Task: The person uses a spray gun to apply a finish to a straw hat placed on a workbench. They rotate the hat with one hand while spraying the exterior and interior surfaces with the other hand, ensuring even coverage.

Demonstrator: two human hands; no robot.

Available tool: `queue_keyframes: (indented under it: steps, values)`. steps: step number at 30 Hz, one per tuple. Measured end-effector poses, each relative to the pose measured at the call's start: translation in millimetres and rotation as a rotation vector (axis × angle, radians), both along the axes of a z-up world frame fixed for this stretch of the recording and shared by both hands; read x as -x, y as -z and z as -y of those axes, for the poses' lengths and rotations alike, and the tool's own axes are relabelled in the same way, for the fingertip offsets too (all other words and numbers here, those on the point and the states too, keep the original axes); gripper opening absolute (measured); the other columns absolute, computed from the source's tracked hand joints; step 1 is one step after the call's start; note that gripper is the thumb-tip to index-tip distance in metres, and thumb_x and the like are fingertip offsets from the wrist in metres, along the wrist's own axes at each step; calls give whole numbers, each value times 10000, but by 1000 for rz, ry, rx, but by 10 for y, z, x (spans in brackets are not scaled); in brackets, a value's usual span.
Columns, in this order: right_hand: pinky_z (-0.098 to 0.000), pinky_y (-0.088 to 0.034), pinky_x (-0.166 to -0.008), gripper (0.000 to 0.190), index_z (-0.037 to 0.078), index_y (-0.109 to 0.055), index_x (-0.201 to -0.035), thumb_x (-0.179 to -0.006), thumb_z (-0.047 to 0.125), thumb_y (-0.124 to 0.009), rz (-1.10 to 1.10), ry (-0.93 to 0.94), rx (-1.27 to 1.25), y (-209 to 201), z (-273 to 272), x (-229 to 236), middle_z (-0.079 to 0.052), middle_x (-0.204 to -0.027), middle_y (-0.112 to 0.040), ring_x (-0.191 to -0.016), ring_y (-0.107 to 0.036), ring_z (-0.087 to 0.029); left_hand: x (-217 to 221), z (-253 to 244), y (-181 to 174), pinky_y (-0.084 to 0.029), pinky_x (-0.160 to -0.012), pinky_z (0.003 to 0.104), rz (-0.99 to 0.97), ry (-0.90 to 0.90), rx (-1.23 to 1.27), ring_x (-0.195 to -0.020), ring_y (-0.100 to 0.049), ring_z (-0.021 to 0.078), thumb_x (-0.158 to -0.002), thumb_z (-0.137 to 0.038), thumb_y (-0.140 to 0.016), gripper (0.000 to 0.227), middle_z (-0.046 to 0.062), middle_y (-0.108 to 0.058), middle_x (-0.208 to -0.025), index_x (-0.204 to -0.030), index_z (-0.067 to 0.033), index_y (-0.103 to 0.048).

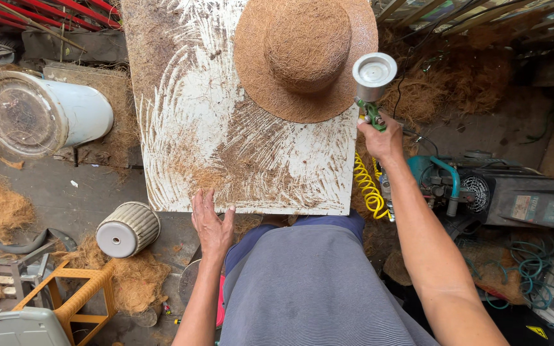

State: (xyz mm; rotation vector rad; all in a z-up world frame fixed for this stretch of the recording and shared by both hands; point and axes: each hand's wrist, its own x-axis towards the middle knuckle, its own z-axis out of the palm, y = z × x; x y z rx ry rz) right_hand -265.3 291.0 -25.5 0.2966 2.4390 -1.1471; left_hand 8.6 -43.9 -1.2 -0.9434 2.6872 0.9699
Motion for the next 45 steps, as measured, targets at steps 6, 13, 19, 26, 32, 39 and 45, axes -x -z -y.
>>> queue_keyframes:
  steps: [6, 13, 19, 26, 32, 39, 45]
  values:
    - [-446, -454, -781, 168, 101, -567, -827, -909, 194, -681, -20, 57, 20, -228, -40, 85, -80, -696, -492, -696, -514, -263, 26, -69, -15, -279, -1047, 732, 0, -11, 6, -1422, -290, 486, -817, -212, -741, 691, 203, -348, -1514, -1443, -168, -453]
    - [-429, -453, -733, 185, 107, -625, -808, -855, 232, -753, -79, 104, 23, -153, -201, 185, -116, -694, -578, -719, -585, -282, 45, -166, 10, -258, -1061, 735, 10, -36, -16, -1433, -275, 484, -843, -222, -728, 660, 205, -345, -1517, -1442, -162, -455]
    - [-367, -484, -746, 225, 131, -703, -849, -801, 336, -781, -73, 136, -62, 121, -401, 194, -97, -720, -662, -815, -658, -270, 54, -230, 33, -268, -1069, 706, 1, -19, 1, -1433, -283, 476, -828, -226, -740, 683, 203, -343, -1523, -1446, -165, -456]
    - [-433, -482, -762, 179, 83, -688, -847, -809, 248, -745, -34, 116, -11, 40, -393, 27, -146, -746, -644, -801, -631, -302, 115, -311, 16, -274, -1090, 660, -24, -5, 10, -1424, -299, 479, -819, -230, -748, 679, 217, -365, -1504, -1433, -147, -472]
    - [-454, -480, -752, 174, 63, -650, -855, -880, 219, -722, 29, 49, 21, -51, -299, -118, -175, -746, -607, -744, -603, -345, 172, -357, -20, -276, -1089, 650, -42, 3, -1, -1414, -297, 501, -819, -211, -750, 675, 227, -368, -1499, -1431, -135, -474]
    - [-454, -462, -780, 214, 69, -655, -802, -793, 258, -755, 58, -7, 23, 76, -172, -267, -163, -769, -648, -852, -648, -344, 169, -355, -16, -280, -1088, 648, -41, 10, 2, -1415, -295, 506, -811, -211, -753, 688, 228, -369, -1500, -1435, -137, -473]
    - [-358, -434, -651, 203, 87, -584, -716, -765, 227, -722, 46, -40, 34, 248, -194, -285, -75, -635, -509, -698, -568, -229, 176, -340, -10, -256, -1100, 654, -33, -10, -26, -1427, -278, 500, -830, -221, -738, 670, 227, -359, -1510, -1438, -132, -473]
